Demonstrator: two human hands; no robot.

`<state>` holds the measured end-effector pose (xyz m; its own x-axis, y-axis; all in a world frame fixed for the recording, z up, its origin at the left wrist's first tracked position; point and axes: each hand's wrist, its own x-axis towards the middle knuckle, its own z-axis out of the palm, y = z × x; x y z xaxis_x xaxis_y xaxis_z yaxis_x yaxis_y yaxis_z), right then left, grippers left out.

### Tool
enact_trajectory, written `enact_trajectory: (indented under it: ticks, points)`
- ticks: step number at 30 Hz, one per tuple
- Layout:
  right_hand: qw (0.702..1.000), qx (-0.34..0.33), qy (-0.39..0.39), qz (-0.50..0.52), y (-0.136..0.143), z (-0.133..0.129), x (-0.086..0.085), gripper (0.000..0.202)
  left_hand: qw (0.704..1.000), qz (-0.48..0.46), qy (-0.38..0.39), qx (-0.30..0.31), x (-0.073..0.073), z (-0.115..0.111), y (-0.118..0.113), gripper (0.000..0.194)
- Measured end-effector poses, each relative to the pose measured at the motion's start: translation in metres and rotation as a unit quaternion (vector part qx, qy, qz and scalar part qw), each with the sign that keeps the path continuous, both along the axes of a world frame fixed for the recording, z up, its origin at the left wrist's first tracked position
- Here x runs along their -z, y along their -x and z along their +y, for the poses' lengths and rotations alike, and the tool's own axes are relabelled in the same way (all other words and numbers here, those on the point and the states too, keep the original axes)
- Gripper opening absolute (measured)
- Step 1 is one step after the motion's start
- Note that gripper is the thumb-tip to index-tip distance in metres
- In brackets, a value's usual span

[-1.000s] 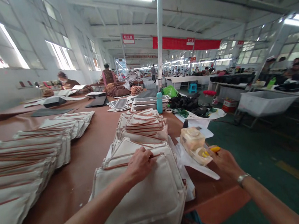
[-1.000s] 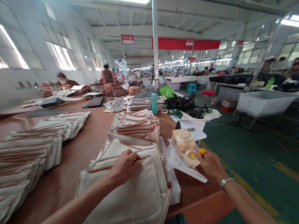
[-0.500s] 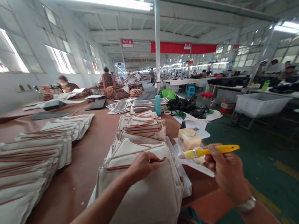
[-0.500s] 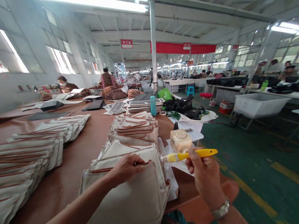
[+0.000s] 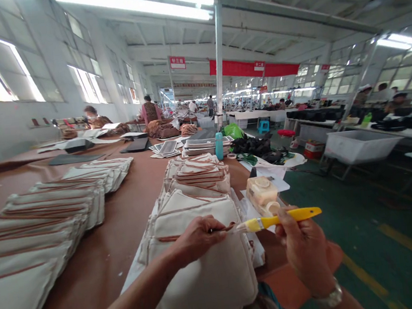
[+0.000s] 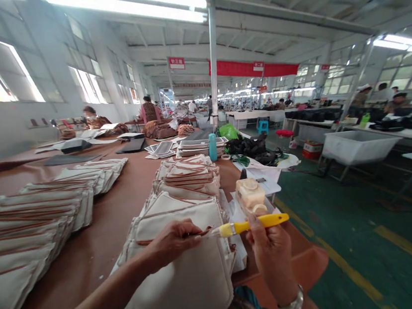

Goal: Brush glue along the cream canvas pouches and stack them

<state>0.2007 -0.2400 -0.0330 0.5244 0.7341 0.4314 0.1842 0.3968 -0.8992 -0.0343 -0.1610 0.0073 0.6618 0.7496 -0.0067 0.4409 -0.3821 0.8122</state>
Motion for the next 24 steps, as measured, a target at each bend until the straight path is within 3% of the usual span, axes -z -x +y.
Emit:
enact_trajectory:
  ticks: [5, 10, 15, 21, 24]
  points:
    - [1.0, 0.026, 0.009, -0.003, -0.005, -0.002, 0.003, 0.042, 0.997, -0.004, -0.075, 0.018, -0.002, -0.015, 0.003, 0.026]
    - [0.996, -0.024, -0.036, 0.08, -0.003, -0.013, -0.021, 0.037, 0.977, 0.011, -0.213, 0.032, 0.004, -0.036, 0.009, 0.024]
    - [0.992, -0.12, 0.017, -0.03, -0.001, -0.029, -0.043, 0.036, 0.954, 0.026, -0.297, 0.01, 0.015, -0.049, 0.013, 0.028]
    - [0.994, -0.025, -0.022, -0.105, 0.002, -0.031, -0.058, 0.041, 0.938, 0.054, -0.343, 0.002, 0.016, -0.053, 0.015, 0.024]
    - [0.992, -0.099, 0.029, -0.071, 0.01, -0.029, -0.052, 0.042, 0.933, 0.057, -0.355, -0.015, 0.013, -0.058, 0.021, 0.022]
